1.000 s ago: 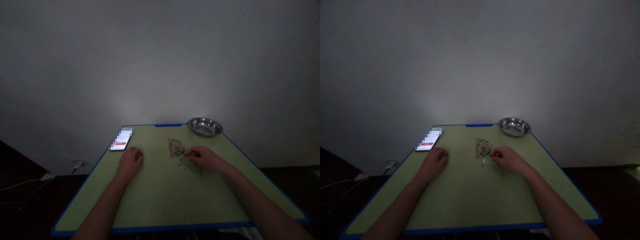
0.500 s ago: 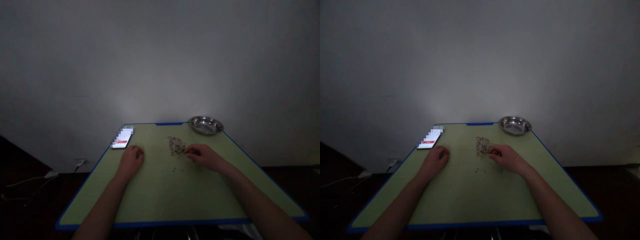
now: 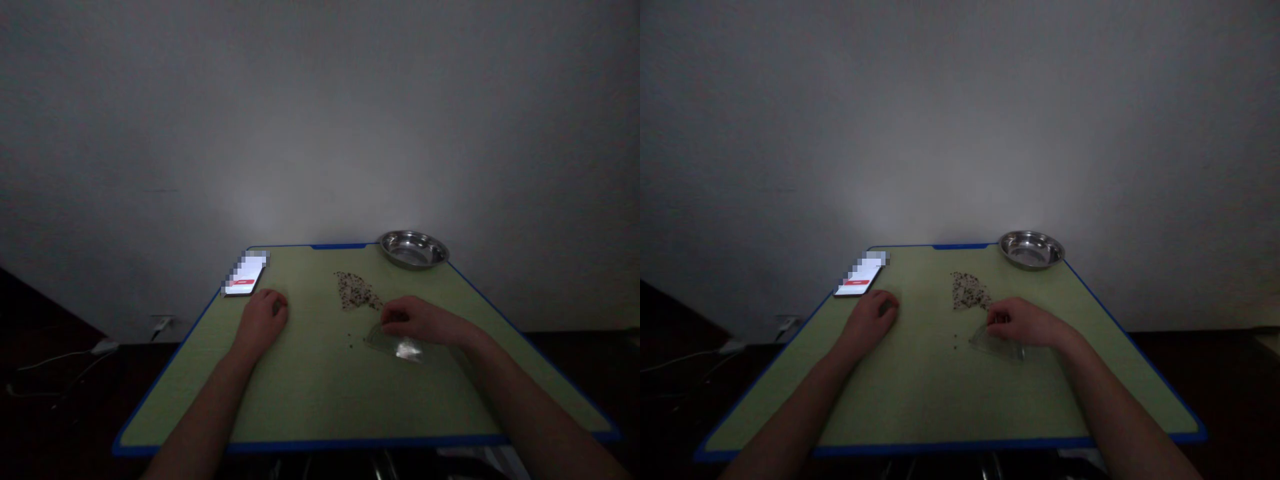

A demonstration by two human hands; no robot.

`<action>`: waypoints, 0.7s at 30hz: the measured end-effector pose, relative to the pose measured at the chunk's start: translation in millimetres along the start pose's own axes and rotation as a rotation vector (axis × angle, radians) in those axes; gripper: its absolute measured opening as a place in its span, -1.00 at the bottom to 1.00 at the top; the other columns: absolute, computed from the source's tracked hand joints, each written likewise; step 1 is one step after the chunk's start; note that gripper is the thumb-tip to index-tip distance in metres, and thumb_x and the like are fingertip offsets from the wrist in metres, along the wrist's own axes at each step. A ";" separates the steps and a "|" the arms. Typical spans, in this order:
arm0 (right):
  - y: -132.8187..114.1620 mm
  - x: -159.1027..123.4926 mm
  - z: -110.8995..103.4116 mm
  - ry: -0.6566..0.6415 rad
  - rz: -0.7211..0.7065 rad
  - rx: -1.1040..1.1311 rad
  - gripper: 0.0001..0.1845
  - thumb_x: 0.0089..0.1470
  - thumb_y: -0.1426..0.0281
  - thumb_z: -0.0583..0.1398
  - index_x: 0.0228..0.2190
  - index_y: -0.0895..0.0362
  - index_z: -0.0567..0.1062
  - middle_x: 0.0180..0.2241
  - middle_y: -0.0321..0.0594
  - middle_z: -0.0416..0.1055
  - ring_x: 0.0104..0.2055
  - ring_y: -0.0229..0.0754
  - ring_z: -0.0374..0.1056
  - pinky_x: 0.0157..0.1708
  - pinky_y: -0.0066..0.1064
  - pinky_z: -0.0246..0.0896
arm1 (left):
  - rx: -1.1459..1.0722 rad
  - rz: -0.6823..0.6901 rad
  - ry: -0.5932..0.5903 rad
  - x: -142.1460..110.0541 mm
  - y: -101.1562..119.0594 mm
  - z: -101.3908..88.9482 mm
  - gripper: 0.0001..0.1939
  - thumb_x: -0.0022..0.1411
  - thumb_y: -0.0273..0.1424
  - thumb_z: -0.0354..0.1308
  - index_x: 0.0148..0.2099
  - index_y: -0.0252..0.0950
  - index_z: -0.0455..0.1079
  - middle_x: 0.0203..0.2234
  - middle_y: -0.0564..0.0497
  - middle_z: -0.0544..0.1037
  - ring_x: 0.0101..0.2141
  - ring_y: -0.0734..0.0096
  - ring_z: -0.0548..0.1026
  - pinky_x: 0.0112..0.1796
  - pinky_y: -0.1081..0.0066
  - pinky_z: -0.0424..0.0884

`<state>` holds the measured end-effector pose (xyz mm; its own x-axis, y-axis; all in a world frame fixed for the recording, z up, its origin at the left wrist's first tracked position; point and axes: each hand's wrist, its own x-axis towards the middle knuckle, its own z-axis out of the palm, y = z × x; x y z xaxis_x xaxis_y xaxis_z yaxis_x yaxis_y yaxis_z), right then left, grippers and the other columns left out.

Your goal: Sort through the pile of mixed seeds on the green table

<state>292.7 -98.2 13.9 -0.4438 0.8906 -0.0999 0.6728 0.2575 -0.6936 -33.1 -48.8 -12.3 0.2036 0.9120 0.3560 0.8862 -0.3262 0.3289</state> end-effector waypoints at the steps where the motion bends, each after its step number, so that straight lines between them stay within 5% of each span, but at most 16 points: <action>1: 0.0 0.2 -1.0 0.039 0.002 -0.025 -0.84 -0.01 0.33 0.17 -0.46 0.17 0.48 -0.55 -0.30 0.36 -0.50 -0.28 0.23 -0.53 -0.49 0.09 | 0.002 -0.003 -0.006 0.1 0.3 -0.3 -0.82 0.07 -0.42 -0.03 -0.32 -0.30 0.39 -0.32 -0.08 0.43 -0.22 0.29 0.38 -0.11 0.27 0.29; 5: 0.9 1.7 -3.2 0.108 0.005 -0.065 -0.87 -0.02 0.37 0.16 -0.45 0.17 0.49 -0.54 -0.28 0.37 -0.49 -0.26 0.25 -0.51 -0.47 0.10 | 0.005 -0.017 -0.020 0.3 2.2 -1.9 -0.82 0.07 -0.43 -0.02 -0.32 -0.31 0.40 -0.31 -0.08 0.44 -0.22 0.29 0.38 -0.11 0.27 0.30; 21: -3.1 -1.0 0.0 0.008 -0.020 0.001 -0.83 0.01 0.33 0.15 -0.46 0.17 0.46 -0.57 -0.31 0.34 -0.52 -0.29 0.22 -0.55 -0.50 0.07 | 0.002 -0.012 -0.013 0.1 2.4 -1.7 -0.81 0.07 -0.43 -0.02 -0.32 -0.31 0.40 -0.32 -0.08 0.43 -0.22 0.29 0.38 -0.12 0.28 0.30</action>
<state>291.1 -99.9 16.1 -0.4522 0.8883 -0.0806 0.6637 0.2748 -0.6957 -31.7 -49.9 -10.0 0.1989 0.9190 0.3403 0.8896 -0.3150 0.3308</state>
